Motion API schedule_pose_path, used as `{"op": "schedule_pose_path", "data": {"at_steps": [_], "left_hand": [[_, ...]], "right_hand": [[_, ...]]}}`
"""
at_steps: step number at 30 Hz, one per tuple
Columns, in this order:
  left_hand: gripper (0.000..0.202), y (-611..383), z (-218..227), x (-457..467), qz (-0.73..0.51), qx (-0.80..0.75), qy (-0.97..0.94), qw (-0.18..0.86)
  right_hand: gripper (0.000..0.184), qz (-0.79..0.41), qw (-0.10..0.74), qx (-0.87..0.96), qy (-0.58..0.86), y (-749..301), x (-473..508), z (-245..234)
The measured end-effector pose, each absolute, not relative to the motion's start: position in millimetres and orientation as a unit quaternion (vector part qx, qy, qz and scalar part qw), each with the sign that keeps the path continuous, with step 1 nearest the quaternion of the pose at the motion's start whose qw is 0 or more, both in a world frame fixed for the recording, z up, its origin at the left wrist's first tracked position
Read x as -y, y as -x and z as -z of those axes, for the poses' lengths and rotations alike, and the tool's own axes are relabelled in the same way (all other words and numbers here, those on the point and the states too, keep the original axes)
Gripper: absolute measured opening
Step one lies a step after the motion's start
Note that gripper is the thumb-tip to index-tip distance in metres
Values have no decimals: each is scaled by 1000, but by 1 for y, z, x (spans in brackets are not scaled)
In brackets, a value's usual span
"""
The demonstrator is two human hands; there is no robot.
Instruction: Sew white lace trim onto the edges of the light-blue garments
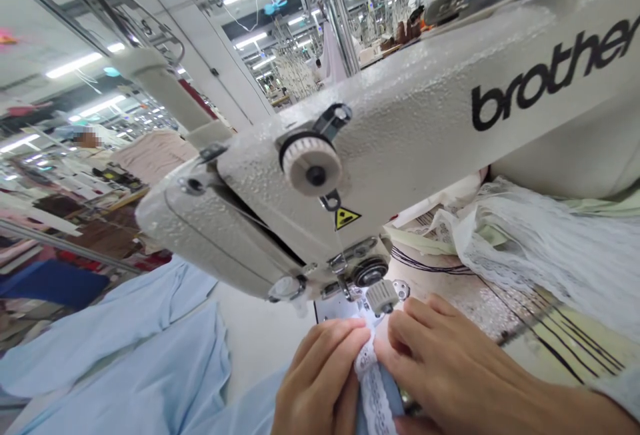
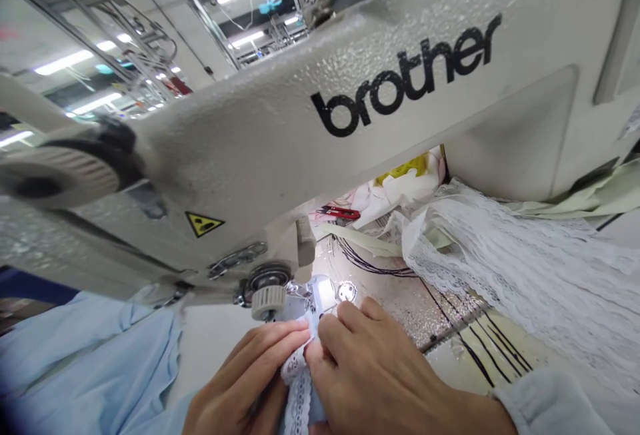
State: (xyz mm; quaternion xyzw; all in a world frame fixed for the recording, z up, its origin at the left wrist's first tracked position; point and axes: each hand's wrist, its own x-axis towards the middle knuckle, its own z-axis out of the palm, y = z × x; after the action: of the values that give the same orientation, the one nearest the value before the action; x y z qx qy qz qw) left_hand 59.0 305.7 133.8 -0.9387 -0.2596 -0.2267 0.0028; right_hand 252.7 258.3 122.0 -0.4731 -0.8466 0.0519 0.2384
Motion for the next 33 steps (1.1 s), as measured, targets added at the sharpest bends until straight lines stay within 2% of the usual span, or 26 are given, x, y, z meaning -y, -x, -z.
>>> {"op": "schedule_pose_path", "data": {"at_steps": [8,17,21,27,33], "left_hand": [[34,-56,-133,-308,178,257,950,8],[34,-52,-130,-313,180,267,946,37],[33,-54,-130,-316,195,269,942,50],[30,-59,-131,-319,223,275,932,71],[33,-59,-127,-318,235,286,928,47]], "right_hand": [[38,14,306,816,490,-252,-253,-120],[37,3,273,837,474,-249,-267,-119],[35,11,283,821,496,-247,-264,-122],[21,-13,291,805,517,-245,-258,-124],[25,-23,275,812,514,-246,-259,-126]]}}
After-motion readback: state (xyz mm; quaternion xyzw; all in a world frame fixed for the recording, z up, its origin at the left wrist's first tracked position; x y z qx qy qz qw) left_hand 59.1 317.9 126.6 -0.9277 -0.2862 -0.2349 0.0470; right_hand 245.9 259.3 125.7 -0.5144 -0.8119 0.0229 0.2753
